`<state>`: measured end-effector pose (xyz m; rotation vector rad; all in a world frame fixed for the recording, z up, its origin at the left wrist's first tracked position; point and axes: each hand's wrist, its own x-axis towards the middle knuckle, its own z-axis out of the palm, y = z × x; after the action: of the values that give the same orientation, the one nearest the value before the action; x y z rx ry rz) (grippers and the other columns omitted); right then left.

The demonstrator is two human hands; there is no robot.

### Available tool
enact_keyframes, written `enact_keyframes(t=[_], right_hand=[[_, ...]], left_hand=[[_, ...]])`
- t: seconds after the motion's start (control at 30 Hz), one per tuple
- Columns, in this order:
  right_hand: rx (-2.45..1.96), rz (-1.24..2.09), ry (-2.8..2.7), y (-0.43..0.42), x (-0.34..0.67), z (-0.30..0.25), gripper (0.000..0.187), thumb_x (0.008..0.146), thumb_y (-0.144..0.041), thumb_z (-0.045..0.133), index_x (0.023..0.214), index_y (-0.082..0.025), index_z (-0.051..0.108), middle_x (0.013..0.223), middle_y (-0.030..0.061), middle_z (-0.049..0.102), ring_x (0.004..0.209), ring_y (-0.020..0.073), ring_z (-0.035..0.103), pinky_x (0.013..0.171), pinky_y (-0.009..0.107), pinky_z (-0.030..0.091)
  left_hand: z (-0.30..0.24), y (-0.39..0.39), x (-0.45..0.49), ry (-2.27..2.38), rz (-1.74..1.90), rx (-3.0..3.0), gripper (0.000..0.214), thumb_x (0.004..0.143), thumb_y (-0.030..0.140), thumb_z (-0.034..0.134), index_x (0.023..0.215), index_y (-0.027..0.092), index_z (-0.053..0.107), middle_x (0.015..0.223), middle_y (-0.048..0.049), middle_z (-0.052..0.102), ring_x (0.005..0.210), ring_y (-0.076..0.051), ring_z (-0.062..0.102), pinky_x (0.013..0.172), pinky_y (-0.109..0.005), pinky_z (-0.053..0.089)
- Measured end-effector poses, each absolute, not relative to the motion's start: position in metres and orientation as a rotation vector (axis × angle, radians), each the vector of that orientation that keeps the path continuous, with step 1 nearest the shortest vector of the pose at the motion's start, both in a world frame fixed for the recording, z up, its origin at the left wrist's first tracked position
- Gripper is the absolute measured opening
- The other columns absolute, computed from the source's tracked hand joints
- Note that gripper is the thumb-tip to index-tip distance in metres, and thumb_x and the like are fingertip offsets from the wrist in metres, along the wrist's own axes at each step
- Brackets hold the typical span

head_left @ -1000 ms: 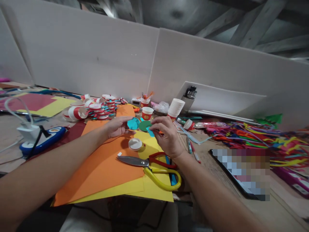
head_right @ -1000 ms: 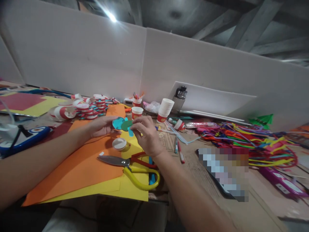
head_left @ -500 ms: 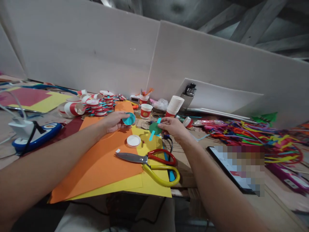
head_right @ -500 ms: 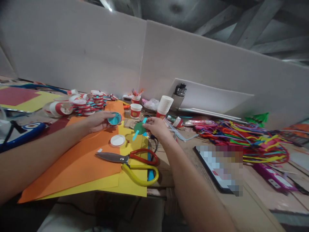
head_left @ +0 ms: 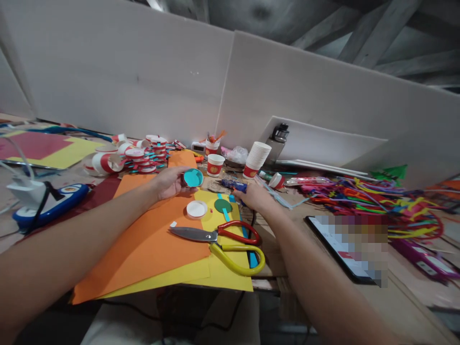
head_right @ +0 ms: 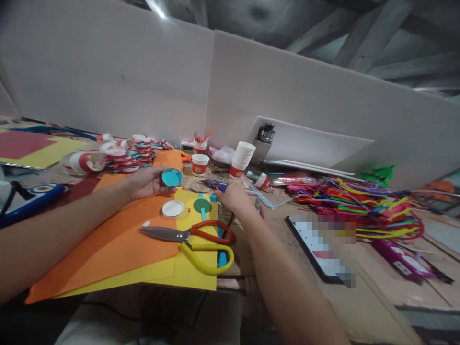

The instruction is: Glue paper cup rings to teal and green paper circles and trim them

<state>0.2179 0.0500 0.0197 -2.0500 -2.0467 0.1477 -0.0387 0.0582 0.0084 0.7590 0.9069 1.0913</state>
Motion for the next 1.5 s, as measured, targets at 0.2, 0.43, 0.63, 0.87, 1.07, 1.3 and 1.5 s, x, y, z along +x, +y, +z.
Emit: enact_keyframes(t=[0.2,0.43,0.63,0.87,1.07,1.3,1.5], right_hand=[[-2.028,0.353,-1.872,0.066,0.217,0.000,0.021,0.070,-0.026,0.065,0.086,-0.012,0.068,0.089,0.0141,0.070,0.081,0.0245,0.066,0.067,0.029,0.048],[-1.752,0.433,-1.639,0.070,0.228,-0.002,0.021,0.070,-0.023,0.060,0.090,-0.015,0.059,0.084,0.0068,0.068,0.074,0.0178,0.065,0.065,0.026,0.050],[-1.468,0.642,-1.576,0.059,0.214,0.009,0.030,0.073,-0.015,0.051,0.102,-0.018,0.045,0.081,0.0023,0.065,0.058,0.0118,0.062,0.051,0.021,0.049],[-1.285,0.419,-1.943,0.025,0.192,0.033,0.033,0.083,-0.028,0.053,0.113,-0.017,0.050,0.096,0.0065,0.065,0.078,0.0171,0.061,0.069,0.027,0.049],[-1.436,0.174,-2.119,0.011,0.184,0.040,0.034,0.086,-0.025,0.050,0.117,-0.014,0.052,0.097,0.0110,0.067,0.084,0.0229,0.061,0.072,0.030,0.044],[-1.528,0.104,-2.186,0.006,0.179,0.042,0.038,0.087,-0.026,0.048,0.123,-0.014,0.049,0.101,0.0138,0.067,0.090,0.0279,0.062,0.071,0.032,0.044],[-1.500,0.114,-2.151,0.009,0.180,0.042,0.037,0.087,-0.026,0.049,0.122,-0.015,0.049,0.104,0.0131,0.067,0.092,0.0260,0.062,0.074,0.032,0.045]], left_hand=[[0.005,0.056,-0.034,0.889,1.186,0.823,0.020,0.089,0.016,0.048,0.081,0.007,0.065,0.077,-0.0136,0.070,0.066,-0.020,0.067,0.061,-0.039,0.060],[0.009,0.058,-0.027,0.890,1.265,0.778,0.020,0.090,0.015,0.047,0.081,0.009,0.064,0.079,-0.0119,0.070,0.066,-0.017,0.066,0.065,-0.038,0.060],[0.008,0.073,-0.021,0.849,1.228,0.750,0.015,0.088,0.018,0.052,0.086,0.010,0.063,0.083,-0.0131,0.071,0.071,-0.020,0.068,0.068,-0.041,0.059],[0.001,0.073,-0.015,0.786,1.198,0.710,0.020,0.090,0.016,0.046,0.086,0.009,0.064,0.080,-0.0124,0.071,0.073,-0.020,0.068,0.070,-0.039,0.059],[0.003,0.069,-0.017,0.712,1.236,0.741,0.020,0.091,0.018,0.046,0.088,0.010,0.064,0.081,-0.0104,0.071,0.075,-0.020,0.068,0.073,-0.040,0.059],[0.001,0.064,-0.014,0.675,1.201,0.775,0.021,0.091,0.020,0.048,0.091,0.009,0.065,0.087,-0.0124,0.072,0.076,-0.020,0.069,0.074,-0.040,0.059],[0.001,0.065,-0.016,0.674,1.240,0.809,0.022,0.092,0.019,0.046,0.090,0.008,0.065,0.087,-0.0124,0.071,0.076,-0.019,0.068,0.075,-0.040,0.058]])
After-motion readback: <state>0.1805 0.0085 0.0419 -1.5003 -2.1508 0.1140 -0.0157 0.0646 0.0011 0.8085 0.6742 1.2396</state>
